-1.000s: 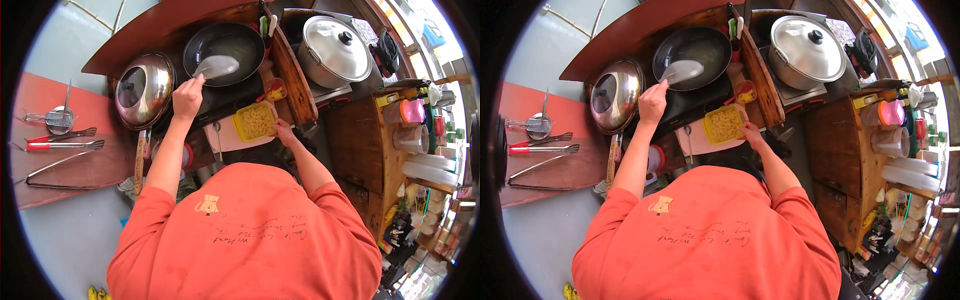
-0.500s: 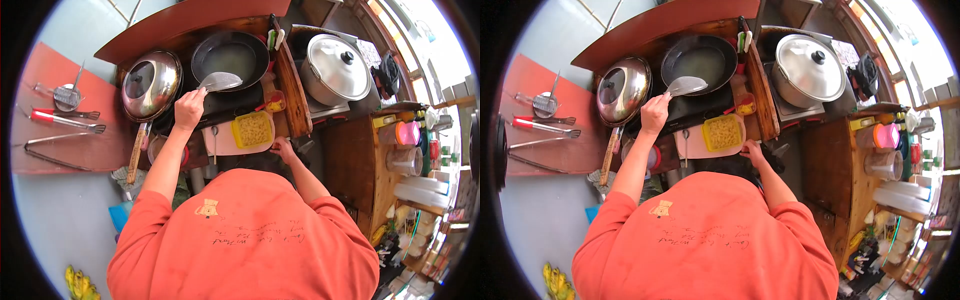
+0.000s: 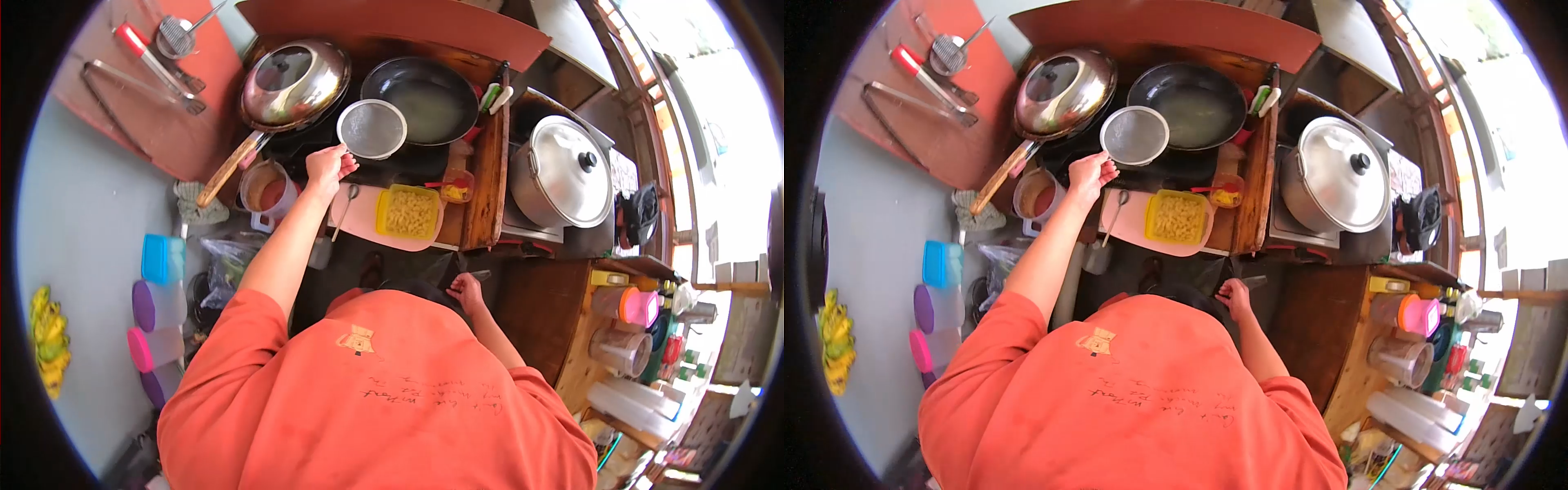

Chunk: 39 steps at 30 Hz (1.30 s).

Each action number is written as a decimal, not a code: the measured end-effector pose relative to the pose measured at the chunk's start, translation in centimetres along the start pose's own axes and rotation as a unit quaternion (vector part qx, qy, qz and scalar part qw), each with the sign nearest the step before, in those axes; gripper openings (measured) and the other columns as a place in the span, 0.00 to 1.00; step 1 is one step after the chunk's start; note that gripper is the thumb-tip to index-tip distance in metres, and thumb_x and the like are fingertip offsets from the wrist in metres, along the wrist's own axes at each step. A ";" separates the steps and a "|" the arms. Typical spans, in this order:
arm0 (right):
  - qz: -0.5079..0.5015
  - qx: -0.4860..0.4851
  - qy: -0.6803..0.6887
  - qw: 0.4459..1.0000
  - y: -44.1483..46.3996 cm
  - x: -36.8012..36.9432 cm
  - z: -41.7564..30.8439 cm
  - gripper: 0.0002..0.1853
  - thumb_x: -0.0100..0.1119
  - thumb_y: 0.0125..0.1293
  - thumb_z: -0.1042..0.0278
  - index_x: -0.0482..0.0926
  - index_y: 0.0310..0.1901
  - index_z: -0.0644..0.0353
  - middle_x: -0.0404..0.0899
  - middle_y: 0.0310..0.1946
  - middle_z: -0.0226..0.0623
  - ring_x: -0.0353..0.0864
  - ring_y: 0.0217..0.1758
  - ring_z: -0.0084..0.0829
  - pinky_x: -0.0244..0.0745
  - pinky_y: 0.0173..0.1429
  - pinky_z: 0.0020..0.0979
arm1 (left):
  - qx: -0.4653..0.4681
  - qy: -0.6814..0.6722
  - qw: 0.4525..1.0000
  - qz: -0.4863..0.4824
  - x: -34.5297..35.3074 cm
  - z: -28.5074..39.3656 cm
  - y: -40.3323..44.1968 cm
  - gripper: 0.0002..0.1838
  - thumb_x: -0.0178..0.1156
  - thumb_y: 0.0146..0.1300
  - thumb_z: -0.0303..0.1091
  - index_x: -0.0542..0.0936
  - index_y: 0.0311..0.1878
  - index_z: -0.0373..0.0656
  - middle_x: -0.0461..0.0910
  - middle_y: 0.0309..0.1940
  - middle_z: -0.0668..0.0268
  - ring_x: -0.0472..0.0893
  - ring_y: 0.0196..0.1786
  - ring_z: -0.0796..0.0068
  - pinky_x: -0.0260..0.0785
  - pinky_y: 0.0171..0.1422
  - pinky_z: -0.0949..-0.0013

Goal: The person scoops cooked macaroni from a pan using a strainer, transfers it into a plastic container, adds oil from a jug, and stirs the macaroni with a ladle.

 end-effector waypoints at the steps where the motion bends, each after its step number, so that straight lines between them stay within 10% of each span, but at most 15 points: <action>1: 0.006 0.015 -0.002 1.000 -0.3 -0.7 0.4 0.06 0.54 0.65 0.63 0.75 0.35 0.55 0.74 0.31 0.32 0.77 0.37 0.30 0.81 0.51 0.43 | -0.009 -0.025 1.000 0.002 -0.7 -0.7 -0.2 0.07 0.63 0.68 0.29 0.80 0.38 0.33 0.81 0.26 0.63 0.81 0.24 0.72 0.84 0.33 0.62; 12: -0.089 -0.100 -0.349 0.928 -2.6 -7.1 0.7 0.07 0.56 0.61 0.68 0.80 0.28 0.59 0.78 0.28 0.33 0.76 0.29 0.29 0.77 0.38 0.32 | 0.147 0.083 0.982 0.084 -20.3 -1.1 -14.5 0.12 0.65 0.68 0.34 0.85 0.39 0.33 0.80 0.23 0.67 0.79 0.22 0.78 0.74 0.28 0.74; 14: -0.197 -0.395 -0.588 0.677 -0.2 -11.6 2.2 0.07 0.55 0.62 0.70 0.81 0.29 0.61 0.79 0.27 0.31 0.77 0.30 0.29 0.75 0.37 0.33 | 0.159 0.120 0.971 0.133 -26.6 -3.0 -18.2 0.12 0.65 0.68 0.34 0.86 0.41 0.32 0.81 0.24 0.67 0.79 0.22 0.79 0.74 0.30 0.74; 16: -0.071 -0.044 -0.344 0.935 4.1 -18.5 5.3 0.07 0.55 0.63 0.71 0.82 0.32 0.62 0.79 0.27 0.31 0.78 0.31 0.30 0.75 0.37 0.34 | 0.187 0.236 0.934 0.192 -32.1 -4.5 -22.3 0.12 0.65 0.67 0.34 0.86 0.39 0.32 0.83 0.24 0.66 0.81 0.25 0.78 0.74 0.31 0.71; 17: -0.080 -0.044 -0.352 0.932 3.3 -17.2 3.9 0.07 0.55 0.63 0.71 0.82 0.32 0.62 0.79 0.27 0.31 0.78 0.31 0.30 0.75 0.37 0.34 | 0.210 0.286 0.905 0.235 -35.3 -5.8 -23.9 0.11 0.66 0.66 0.34 0.86 0.39 0.33 0.84 0.25 0.64 0.82 0.26 0.76 0.74 0.32 0.69; 19: -0.100 -0.275 -0.679 0.673 -0.6 -12.8 -0.8 0.08 0.55 0.62 0.69 0.82 0.31 0.64 0.79 0.27 0.34 0.78 0.31 0.32 0.74 0.37 0.35 | 0.263 0.393 0.828 0.302 -39.6 -6.0 -27.1 0.10 0.67 0.63 0.34 0.87 0.37 0.36 0.84 0.27 0.60 0.83 0.29 0.70 0.75 0.35 0.66; 20: -0.106 -0.277 -0.683 0.667 -0.6 -11.9 -1.5 0.08 0.55 0.62 0.69 0.82 0.31 0.64 0.79 0.27 0.34 0.78 0.31 0.32 0.74 0.37 0.35 | 0.293 0.449 0.779 0.325 -40.8 -5.4 -28.8 0.09 0.67 0.62 0.34 0.87 0.36 0.37 0.84 0.28 0.57 0.84 0.30 0.66 0.75 0.36 0.64; 23: -0.111 -0.112 -0.463 0.872 1.5 -11.6 -2.6 0.11 0.56 0.62 0.65 0.80 0.29 0.64 0.80 0.28 0.37 0.79 0.33 0.35 0.75 0.38 0.36 | 0.296 0.505 0.724 0.365 -46.5 -6.4 -30.3 0.08 0.67 0.60 0.34 0.87 0.36 0.38 0.83 0.28 0.56 0.83 0.34 0.55 0.75 0.42 0.58; 32: -0.149 0.062 -0.433 0.887 1.6 2.2 -6.9 0.08 0.55 0.62 0.62 0.76 0.36 0.58 0.78 0.33 0.34 0.79 0.39 0.32 0.78 0.43 0.37 | 0.172 0.533 0.661 0.500 -59.6 -8.4 -29.4 0.13 0.62 0.64 0.41 0.86 0.38 0.42 0.84 0.35 0.51 0.84 0.39 0.48 0.75 0.46 0.51; 39: -0.227 0.002 -0.558 0.798 0.2 6.0 -8.3 0.05 0.53 0.65 0.67 0.76 0.37 0.57 0.79 0.34 0.32 0.80 0.39 0.27 0.79 0.45 0.31 | 0.131 0.481 0.678 0.539 -63.9 -6.6 -28.3 0.10 0.69 0.59 0.41 0.86 0.39 0.46 0.85 0.34 0.52 0.85 0.40 0.49 0.76 0.46 0.51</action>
Point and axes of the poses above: each hand's wrist, its own y-axis towards the middle knuckle, its own x-axis out of the palm, z = x × y, the point moved 5 cm from there along y, towards the middle knuckle
